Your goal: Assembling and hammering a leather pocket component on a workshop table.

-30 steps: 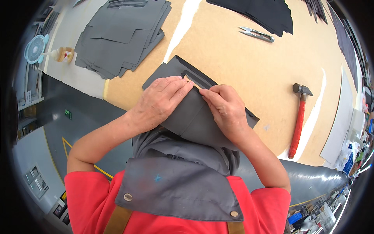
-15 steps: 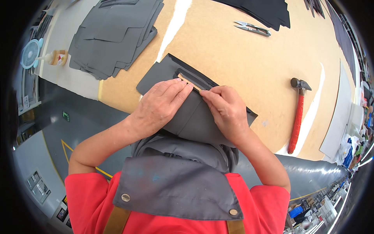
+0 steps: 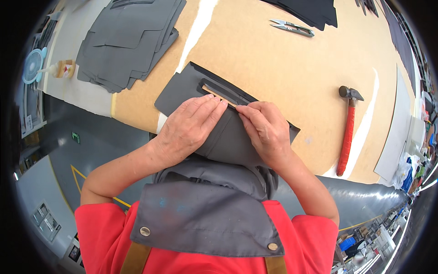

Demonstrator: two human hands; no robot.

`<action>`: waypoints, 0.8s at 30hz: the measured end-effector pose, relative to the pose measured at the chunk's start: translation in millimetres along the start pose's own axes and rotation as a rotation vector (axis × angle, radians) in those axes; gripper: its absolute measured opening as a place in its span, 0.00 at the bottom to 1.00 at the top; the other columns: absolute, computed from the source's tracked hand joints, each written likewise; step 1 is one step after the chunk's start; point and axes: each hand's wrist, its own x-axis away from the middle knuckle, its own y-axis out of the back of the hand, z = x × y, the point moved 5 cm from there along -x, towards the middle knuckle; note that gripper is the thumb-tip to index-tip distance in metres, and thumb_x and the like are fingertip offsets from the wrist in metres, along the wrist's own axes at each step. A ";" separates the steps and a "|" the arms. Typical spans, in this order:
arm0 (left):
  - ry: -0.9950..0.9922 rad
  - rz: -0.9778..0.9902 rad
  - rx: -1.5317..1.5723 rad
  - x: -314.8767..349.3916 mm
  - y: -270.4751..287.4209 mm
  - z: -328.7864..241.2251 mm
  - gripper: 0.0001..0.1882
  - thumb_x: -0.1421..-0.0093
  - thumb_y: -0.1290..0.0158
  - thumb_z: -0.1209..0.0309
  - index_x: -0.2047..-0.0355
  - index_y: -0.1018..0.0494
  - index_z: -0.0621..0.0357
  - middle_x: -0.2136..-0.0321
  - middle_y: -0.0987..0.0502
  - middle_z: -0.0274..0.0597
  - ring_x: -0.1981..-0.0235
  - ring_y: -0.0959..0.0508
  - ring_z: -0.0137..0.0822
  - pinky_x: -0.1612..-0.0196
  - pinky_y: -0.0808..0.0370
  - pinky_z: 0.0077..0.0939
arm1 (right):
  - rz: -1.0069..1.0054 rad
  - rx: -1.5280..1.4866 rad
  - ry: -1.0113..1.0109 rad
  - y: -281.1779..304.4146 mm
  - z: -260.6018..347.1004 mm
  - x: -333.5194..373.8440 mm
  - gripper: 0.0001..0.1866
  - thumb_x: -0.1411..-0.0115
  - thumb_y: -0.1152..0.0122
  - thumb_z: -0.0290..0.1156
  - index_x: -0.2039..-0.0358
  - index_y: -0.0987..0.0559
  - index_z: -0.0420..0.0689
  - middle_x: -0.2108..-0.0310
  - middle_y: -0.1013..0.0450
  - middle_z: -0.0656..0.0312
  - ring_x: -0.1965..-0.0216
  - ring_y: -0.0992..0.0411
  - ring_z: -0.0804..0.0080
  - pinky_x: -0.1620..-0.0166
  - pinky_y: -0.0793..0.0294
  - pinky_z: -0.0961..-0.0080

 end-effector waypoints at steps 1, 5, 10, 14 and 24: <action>0.018 -0.009 0.003 -0.9 -0.2 1.1 0.25 0.42 0.46 0.75 0.43 0.27 0.67 0.47 0.26 0.47 0.43 0.25 0.43 0.39 0.26 0.37 | -0.012 0.008 0.028 0.9 0.4 -0.4 0.20 0.52 0.31 0.15 0.56 0.16 0.41 0.65 0.23 0.59 0.66 0.25 0.63 0.64 0.22 0.70; 0.027 -0.006 0.033 -1.8 1.0 1.3 0.25 0.42 0.46 0.75 0.43 0.26 0.64 0.47 0.26 0.47 0.44 0.25 0.44 0.39 0.26 0.37 | 0.034 0.081 0.118 2.2 1.5 3.3 0.21 0.53 0.32 0.16 0.55 0.15 0.40 0.64 0.24 0.60 0.66 0.25 0.64 0.64 0.23 0.71; 0.017 0.007 -0.010 -4.1 3.0 -2.6 0.25 0.42 0.46 0.76 0.42 0.26 0.62 0.47 0.27 0.47 0.43 0.26 0.44 0.40 0.25 0.38 | 0.081 0.196 0.303 2.0 9.3 1.3 0.25 0.56 0.36 0.20 0.53 0.17 0.35 0.62 0.25 0.59 0.64 0.26 0.64 0.62 0.22 0.71; 0.040 0.028 0.044 -1.0 -1.2 -6.5 0.26 0.42 0.45 0.77 0.42 0.26 0.62 0.47 0.28 0.48 0.42 0.27 0.44 0.40 0.26 0.38 | 0.102 0.202 0.318 1.2 9.2 1.6 0.25 0.56 0.36 0.21 0.53 0.17 0.34 0.61 0.25 0.58 0.63 0.26 0.64 0.61 0.22 0.71; 0.008 0.043 0.043 -1.6 1.9 -13.7 0.27 0.43 0.45 0.77 0.42 0.27 0.68 0.47 0.28 0.48 0.42 0.26 0.45 0.39 0.26 0.37 | 0.094 0.170 0.334 4.4 8.6 3.2 0.25 0.57 0.36 0.22 0.53 0.17 0.34 0.61 0.25 0.58 0.64 0.26 0.64 0.62 0.21 0.73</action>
